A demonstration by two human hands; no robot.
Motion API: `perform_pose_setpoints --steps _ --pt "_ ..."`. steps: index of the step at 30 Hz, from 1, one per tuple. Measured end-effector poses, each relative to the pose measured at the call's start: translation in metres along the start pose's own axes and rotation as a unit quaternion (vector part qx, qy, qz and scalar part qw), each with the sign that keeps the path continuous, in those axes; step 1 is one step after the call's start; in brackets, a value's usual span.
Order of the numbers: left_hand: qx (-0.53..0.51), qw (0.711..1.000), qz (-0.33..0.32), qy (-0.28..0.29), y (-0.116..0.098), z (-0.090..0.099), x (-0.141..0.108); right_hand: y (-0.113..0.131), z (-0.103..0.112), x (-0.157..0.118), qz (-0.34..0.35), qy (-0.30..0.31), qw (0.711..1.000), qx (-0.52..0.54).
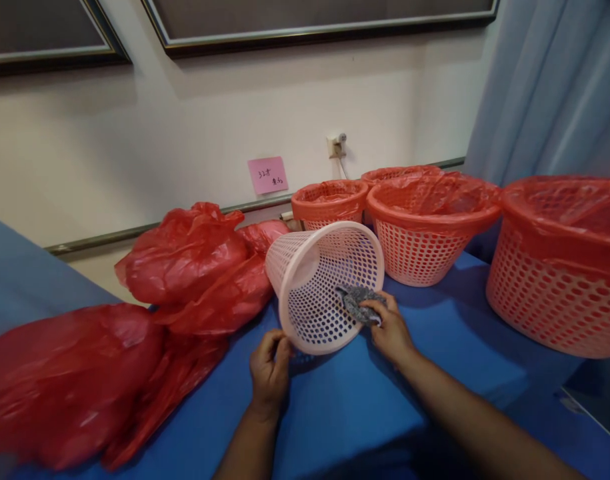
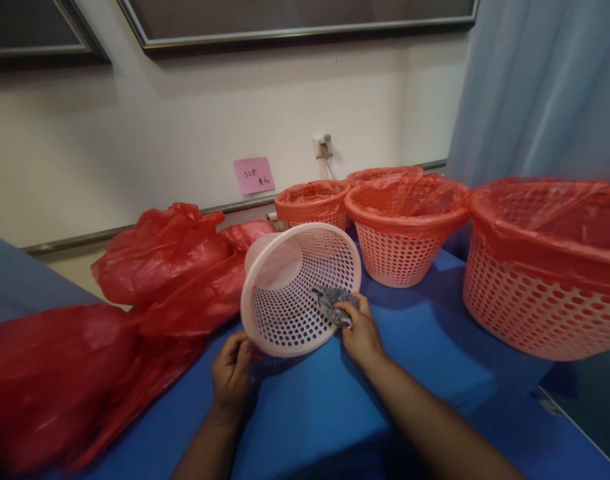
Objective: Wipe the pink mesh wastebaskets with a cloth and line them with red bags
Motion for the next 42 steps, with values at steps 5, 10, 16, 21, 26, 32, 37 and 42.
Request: perform_pose_setpoints --steps 5,10,16,21,26,32,37,42 --pt "0.063 0.955 0.030 0.287 0.003 -0.051 -0.004 0.010 -0.025 -0.009 -0.002 0.096 0.992 0.076" --pt "0.010 0.968 0.007 0.252 0.000 -0.055 -0.002 0.026 -0.034 -0.013 0.031 0.201 0.970 0.130" --pt "0.033 0.999 -0.026 -0.023 -0.010 -0.005 -0.002 0.011 -0.003 -0.002 0.045 0.061 0.997 -0.028" --pt "0.044 0.997 -0.043 -0.047 -0.015 -0.003 -0.008 0.020 -0.002 -0.004 0.053 0.064 0.995 -0.048" --pt "0.027 0.991 -0.018 -0.133 -0.004 0.009 -0.010 0.035 -0.040 -0.026 0.100 0.252 0.959 0.082" --pt "-0.001 0.992 -0.015 -0.127 0.002 0.016 -0.007 0.003 -0.010 -0.007 0.025 0.046 0.998 0.025" --pt "0.044 0.962 0.024 0.267 0.003 -0.041 -0.005 0.004 -0.018 -0.006 0.003 0.083 0.995 0.050" --pt "0.063 0.946 0.021 0.317 0.001 -0.061 -0.007 0.025 -0.029 -0.010 0.027 0.186 0.969 0.158"
Point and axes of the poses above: each hand's wrist, its own x-axis towards the middle knuckle, its own z-axis out of the back of the hand, y = z × x, the point moved 5 cm from there along x, towards the middle knuckle, and after that the axes turned 8 degrees about y, right-handed, at the moved point
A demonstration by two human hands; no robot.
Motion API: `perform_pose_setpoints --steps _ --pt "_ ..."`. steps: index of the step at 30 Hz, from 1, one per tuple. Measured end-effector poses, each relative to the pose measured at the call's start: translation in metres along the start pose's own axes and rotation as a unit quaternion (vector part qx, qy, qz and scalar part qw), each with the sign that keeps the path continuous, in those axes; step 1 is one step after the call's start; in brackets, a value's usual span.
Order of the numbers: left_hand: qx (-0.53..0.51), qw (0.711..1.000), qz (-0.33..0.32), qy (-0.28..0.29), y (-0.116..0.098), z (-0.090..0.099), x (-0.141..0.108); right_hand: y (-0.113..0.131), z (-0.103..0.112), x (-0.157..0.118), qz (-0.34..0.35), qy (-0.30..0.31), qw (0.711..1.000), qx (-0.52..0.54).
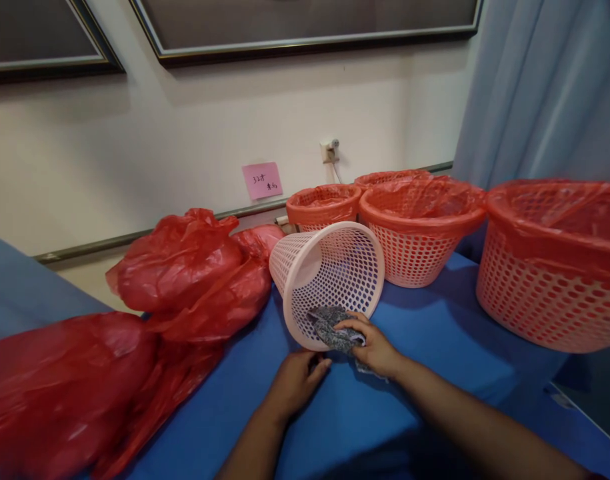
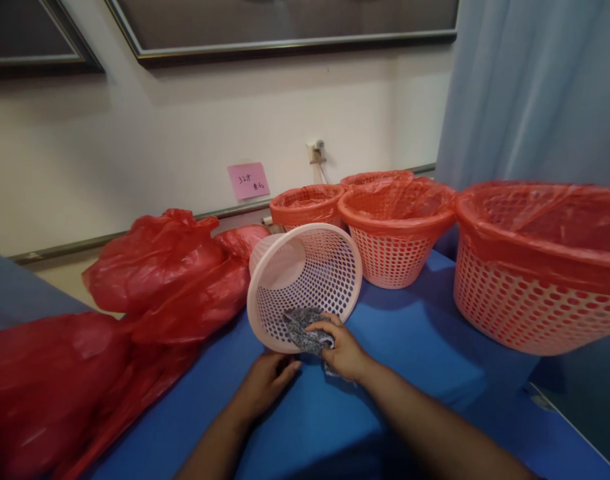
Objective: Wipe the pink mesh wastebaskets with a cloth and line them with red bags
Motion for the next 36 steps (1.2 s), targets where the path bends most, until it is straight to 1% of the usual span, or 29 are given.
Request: perform_pose_setpoints --steps 2,3,5,7,9,10,11,12,13,14,15,16,18,19,20,22,26,28,30,31,32,33,35,36 --pt "-0.032 0.998 -0.035 -0.032 -0.005 0.004 -0.001 0.004 -0.003 -0.001 0.011 0.027 0.999 0.021" --pt "-0.043 0.996 -0.053 -0.054 -0.008 0.007 -0.003 0.004 -0.004 -0.002 0.016 0.030 0.999 0.017" --pt "-0.045 0.989 -0.077 -0.122 -0.011 0.018 -0.010 0.004 -0.001 -0.004 0.029 0.017 0.999 -0.031" --pt "-0.028 0.970 -0.089 -0.225 -0.013 0.032 -0.020 0.004 0.009 -0.005 0.042 -0.028 0.990 -0.128" --pt "-0.006 0.940 -0.095 -0.327 -0.014 0.044 -0.032 0.005 0.026 -0.005 0.042 -0.091 0.972 -0.213" --pt "0.006 0.926 -0.099 -0.363 -0.014 0.047 -0.036 0.007 0.034 -0.005 0.033 -0.126 0.961 -0.244" --pt "0.017 0.917 -0.104 -0.386 -0.014 0.049 -0.040 0.008 0.041 -0.005 0.019 -0.155 0.951 -0.266" --pt "0.027 0.911 -0.111 -0.396 -0.015 0.049 -0.041 0.009 0.045 -0.005 0.005 -0.171 0.944 -0.282" --pt "0.034 0.909 -0.117 -0.398 -0.015 0.049 -0.042 0.009 0.045 -0.005 -0.006 -0.171 0.941 -0.291" --pt "0.036 0.909 -0.122 -0.397 -0.015 0.048 -0.042 0.010 0.040 -0.005 -0.008 -0.156 0.943 -0.294" --pt "0.034 0.908 -0.125 -0.399 -0.015 0.047 -0.042 0.010 0.031 -0.005 0.000 -0.123 0.951 -0.282" --pt "0.030 0.906 -0.126 -0.404 -0.014 0.047 -0.043 0.010 0.020 -0.006 0.015 -0.077 0.965 -0.252" --pt "0.020 0.903 -0.122 -0.412 -0.013 0.048 -0.044 0.008 -0.004 -0.008 0.037 0.016 0.988 -0.152" --pt "0.017 0.904 -0.122 -0.409 -0.012 0.049 -0.044 0.007 -0.012 -0.009 0.035 0.049 0.993 -0.097" --pt "0.013 0.909 -0.124 -0.397 -0.012 0.049 -0.043 0.006 -0.017 -0.010 0.024 0.068 0.996 -0.046" --pt "0.009 0.928 -0.130 -0.348 -0.013 0.048 -0.039 0.004 -0.018 -0.009 -0.005 0.066 0.997 0.034" --pt "0.023 0.968 -0.106 -0.225 -0.015 0.036 -0.027 0.006 -0.005 -0.004 -0.033 0.039 0.990 0.133" --pt "0.030 0.982 -0.091 -0.165 -0.015 0.026 -0.022 0.008 -0.002 -0.003 -0.034 0.036 0.988 0.144" --pt "0.026 0.989 -0.088 -0.117 -0.014 0.018 -0.018 0.007 -0.003 -0.004 -0.026 0.035 0.991 0.123" --pt "0.021 0.990 -0.090 -0.109 -0.014 0.016 -0.018 0.005 -0.004 -0.004 -0.018 0.036 0.994 0.103" --pt "0.016 0.989 -0.095 -0.115 -0.014 0.016 -0.018 0.003 -0.005 -0.005 -0.008 0.035 0.996 0.076" --pt "0.010 0.986 -0.099 -0.134 -0.014 0.019 -0.020 0.001 -0.005 -0.006 0.005 0.026 0.999 0.036" --pt "-0.005 0.976 -0.098 -0.197 -0.012 0.027 -0.024 -0.003 0.000 -0.006 0.033 -0.006 0.998 -0.059" --pt "-0.014 0.968 -0.091 -0.234 -0.011 0.032 -0.027 -0.004 0.006 -0.006 0.044 -0.027 0.994 -0.101"
Point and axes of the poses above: each hand's wrist, its own x-axis towards the middle knuckle, its own z-axis out of the back of the hand, y = z × x, the point moved 5 cm from there along x, towards the middle knuckle, and after that the axes turned 8 degrees about y, right-handed, at the moved point
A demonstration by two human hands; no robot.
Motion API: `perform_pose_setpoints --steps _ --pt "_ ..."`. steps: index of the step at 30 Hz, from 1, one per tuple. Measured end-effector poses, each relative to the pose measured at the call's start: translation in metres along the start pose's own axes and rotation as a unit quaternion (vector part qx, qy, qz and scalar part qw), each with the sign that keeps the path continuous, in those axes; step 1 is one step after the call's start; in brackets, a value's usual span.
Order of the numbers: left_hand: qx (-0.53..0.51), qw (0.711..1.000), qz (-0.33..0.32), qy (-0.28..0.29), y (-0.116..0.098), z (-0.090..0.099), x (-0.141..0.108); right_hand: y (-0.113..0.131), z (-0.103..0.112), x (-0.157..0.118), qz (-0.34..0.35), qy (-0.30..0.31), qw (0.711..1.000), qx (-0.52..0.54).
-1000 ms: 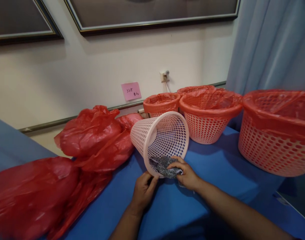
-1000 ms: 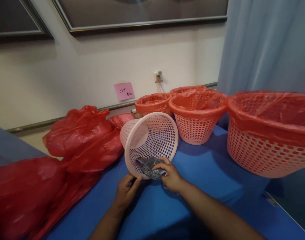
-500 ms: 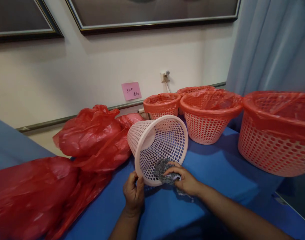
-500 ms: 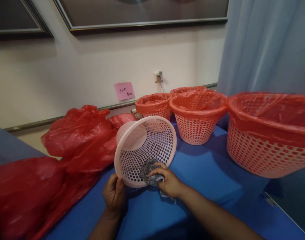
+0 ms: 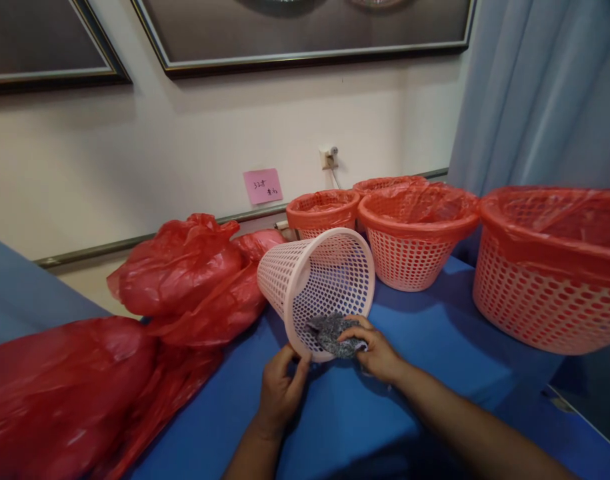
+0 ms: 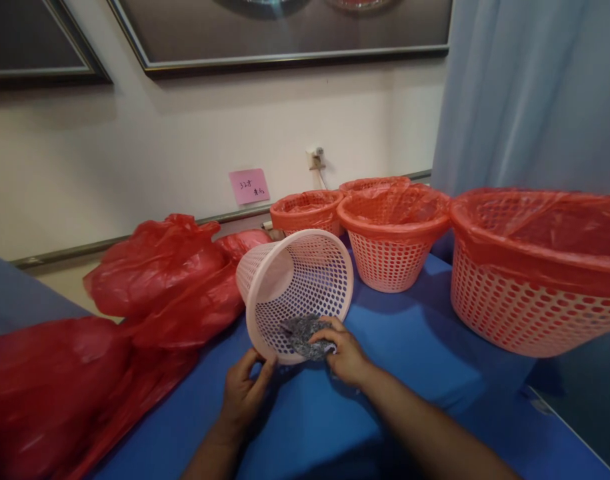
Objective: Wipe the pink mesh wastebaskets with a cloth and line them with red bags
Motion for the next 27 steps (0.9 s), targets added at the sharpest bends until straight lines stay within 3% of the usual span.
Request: perform_pose_setpoints --steps 4,6,8,10,14,16,20,23,25,27 --pt "-0.023 0.992 0.033 -0.118 0.007 0.016 -0.004 0.000 0.043 0.010 0.009 -0.079 0.990 -0.117" --pt "-0.039 0.990 0.037 -0.130 0.009 0.016 -0.006 0.008 0.066 0.016 0.016 -0.124 0.969 -0.214" --pt "-0.048 0.990 0.033 -0.130 0.009 0.014 -0.007 0.015 0.074 0.017 0.020 -0.145 0.946 -0.288" --pt "-0.052 0.989 0.027 -0.133 0.008 0.013 -0.007 0.016 0.064 0.012 0.019 -0.119 0.947 -0.297" --pt "-0.064 0.984 0.029 -0.164 0.010 0.016 -0.010 0.012 0.018 -0.007 0.043 0.018 0.970 -0.240" --pt "-0.063 0.980 0.034 -0.187 0.012 0.018 -0.013 0.013 0.017 -0.008 0.039 0.017 0.974 -0.222" --pt "-0.037 0.982 0.028 -0.182 0.009 0.019 -0.014 0.030 0.081 0.020 0.006 -0.190 0.963 -0.189" --pt "-0.013 0.987 0.008 -0.161 0.002 0.017 -0.013 0.062 0.124 0.053 0.009 -0.294 0.943 -0.156" --pt "-0.003 0.988 0.001 -0.153 -0.002 0.017 -0.011 0.090 0.128 0.070 0.036 -0.325 0.938 -0.117" --pt "0.001 0.989 0.001 -0.147 -0.003 0.016 -0.010 0.117 0.108 0.079 0.081 -0.305 0.946 -0.069"
Point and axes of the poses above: each hand's wrist, its own x-axis towards the middle knuckle, its own z-axis out of the back of the hand, y = z × x, the point moved 5 cm from there along x, towards the middle knuckle, and after that the axes turned 8 degrees about y, right-handed, at the moved point
